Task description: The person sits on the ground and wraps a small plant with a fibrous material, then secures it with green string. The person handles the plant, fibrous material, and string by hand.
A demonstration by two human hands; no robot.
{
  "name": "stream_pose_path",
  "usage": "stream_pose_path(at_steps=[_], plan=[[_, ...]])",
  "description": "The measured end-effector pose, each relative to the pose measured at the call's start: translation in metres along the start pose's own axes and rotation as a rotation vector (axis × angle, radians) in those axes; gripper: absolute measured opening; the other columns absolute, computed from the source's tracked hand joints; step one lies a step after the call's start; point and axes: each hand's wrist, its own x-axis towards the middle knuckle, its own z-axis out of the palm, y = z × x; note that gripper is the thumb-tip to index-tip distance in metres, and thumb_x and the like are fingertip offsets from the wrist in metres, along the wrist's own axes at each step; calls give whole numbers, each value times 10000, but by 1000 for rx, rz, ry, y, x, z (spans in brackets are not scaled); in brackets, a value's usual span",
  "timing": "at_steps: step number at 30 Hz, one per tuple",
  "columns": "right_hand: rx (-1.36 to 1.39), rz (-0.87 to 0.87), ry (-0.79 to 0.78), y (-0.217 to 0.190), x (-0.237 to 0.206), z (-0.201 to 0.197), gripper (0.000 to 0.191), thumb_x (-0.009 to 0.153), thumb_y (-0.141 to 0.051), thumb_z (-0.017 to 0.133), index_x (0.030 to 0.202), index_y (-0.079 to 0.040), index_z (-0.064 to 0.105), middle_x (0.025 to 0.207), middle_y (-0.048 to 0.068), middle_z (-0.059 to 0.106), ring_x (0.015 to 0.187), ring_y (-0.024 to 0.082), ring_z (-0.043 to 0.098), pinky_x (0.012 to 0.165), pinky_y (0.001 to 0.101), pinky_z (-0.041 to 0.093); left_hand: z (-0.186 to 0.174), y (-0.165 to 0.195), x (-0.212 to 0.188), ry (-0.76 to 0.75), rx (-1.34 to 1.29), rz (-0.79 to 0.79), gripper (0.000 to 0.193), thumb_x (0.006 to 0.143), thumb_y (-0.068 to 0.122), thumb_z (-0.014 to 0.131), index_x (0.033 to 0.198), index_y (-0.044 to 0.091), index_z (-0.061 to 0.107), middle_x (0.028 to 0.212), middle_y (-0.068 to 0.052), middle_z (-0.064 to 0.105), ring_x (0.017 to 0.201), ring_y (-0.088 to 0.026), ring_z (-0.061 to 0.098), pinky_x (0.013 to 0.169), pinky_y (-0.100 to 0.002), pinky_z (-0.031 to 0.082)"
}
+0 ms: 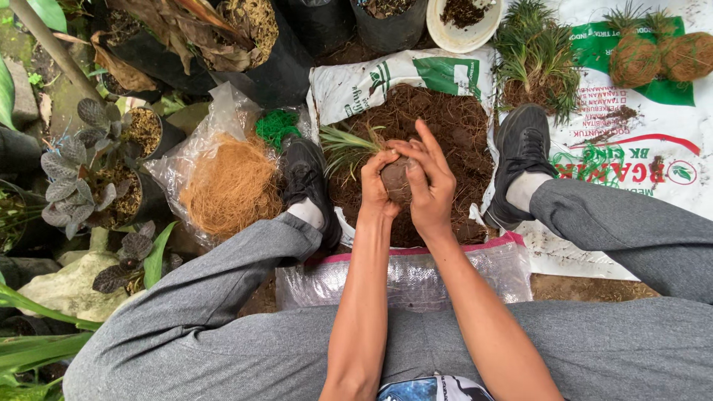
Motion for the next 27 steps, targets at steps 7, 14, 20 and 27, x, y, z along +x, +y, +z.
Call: stream_pose_path(at_steps=[7,14,20,27], plan=[[-26,-5,95,-2,3,-4,497,1061,-425,565,1292,-2,683,1463,183,590,1375,312,579,1174,431,432,25,-4,5,93,134,75,243,978,134,609,1132,-33,697,1072,-121,706,956,-220,679,889,-364,555],[-288,-213,166,-18,8,-6,334,912,-281,766,1127,-28,727,1229,142,664,1136,295,701,985,402,579,48,-10,-7,8,-54,70,348,925,134,557,1216,-12,680,1286,-160,688,1251,-300,618,1106,-389,503],[-387,-227,231,-25,5,-2,175,844,-21,752,1019,-24,759,1143,126,676,1108,293,716,979,399,597,38,-24,-3,18,-220,33,195,968,72,604,1095,-65,661,1198,-230,685,1223,-402,627,1125,-485,511],[-529,-342,120,-36,13,-13,239,861,-259,732,998,-77,806,1193,86,730,1210,382,669,1093,488,458,45,-9,-8,40,-302,-45,343,1019,321,607,946,-9,661,1096,-235,730,1125,-361,683,1020,-491,546]])
